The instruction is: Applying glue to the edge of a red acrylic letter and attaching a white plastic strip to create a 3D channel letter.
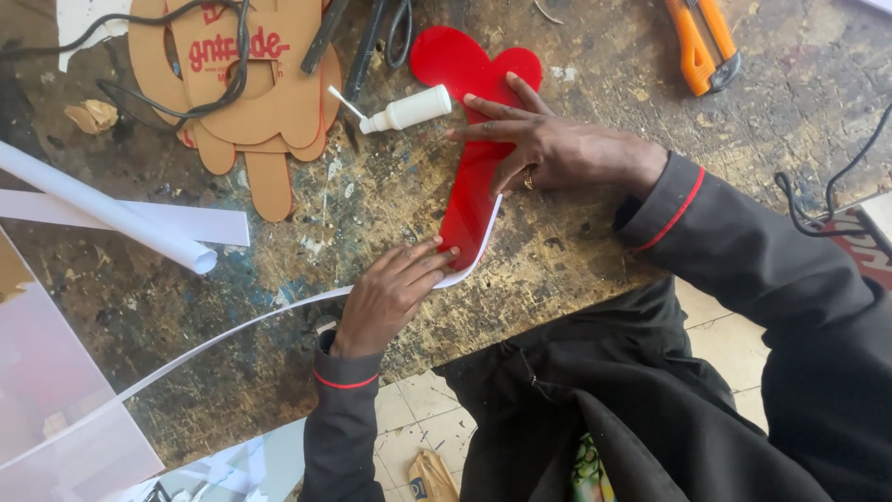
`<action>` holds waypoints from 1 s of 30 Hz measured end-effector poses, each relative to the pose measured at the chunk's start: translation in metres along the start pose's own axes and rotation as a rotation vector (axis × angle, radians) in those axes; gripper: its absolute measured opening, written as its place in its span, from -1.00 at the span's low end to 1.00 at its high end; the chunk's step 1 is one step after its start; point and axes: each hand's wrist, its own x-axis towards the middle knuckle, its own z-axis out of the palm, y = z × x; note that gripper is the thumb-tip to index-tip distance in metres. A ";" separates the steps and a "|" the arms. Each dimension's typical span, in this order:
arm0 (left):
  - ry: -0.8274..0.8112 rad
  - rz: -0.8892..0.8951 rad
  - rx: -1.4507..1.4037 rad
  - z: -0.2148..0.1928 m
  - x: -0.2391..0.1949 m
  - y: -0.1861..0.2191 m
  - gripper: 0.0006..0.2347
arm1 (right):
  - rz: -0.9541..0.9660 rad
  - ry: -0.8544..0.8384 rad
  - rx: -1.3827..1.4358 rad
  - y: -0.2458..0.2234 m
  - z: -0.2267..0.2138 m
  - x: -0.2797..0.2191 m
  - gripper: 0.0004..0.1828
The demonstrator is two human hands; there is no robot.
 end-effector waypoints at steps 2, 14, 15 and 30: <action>-0.004 -0.003 0.016 0.006 -0.002 -0.001 -0.53 | 0.002 -0.013 -0.027 0.003 0.003 0.000 0.08; -0.013 0.010 0.063 0.006 -0.001 0.000 -0.52 | -0.074 -0.047 -0.114 0.017 0.006 -0.004 -0.47; -0.014 0.007 0.063 0.007 -0.003 0.000 -0.52 | -0.076 -0.048 -0.113 0.017 0.006 -0.003 -0.47; 0.036 -0.069 -0.105 0.001 0.004 0.001 -0.57 | -0.093 -0.021 -0.145 0.023 0.010 -0.003 -0.46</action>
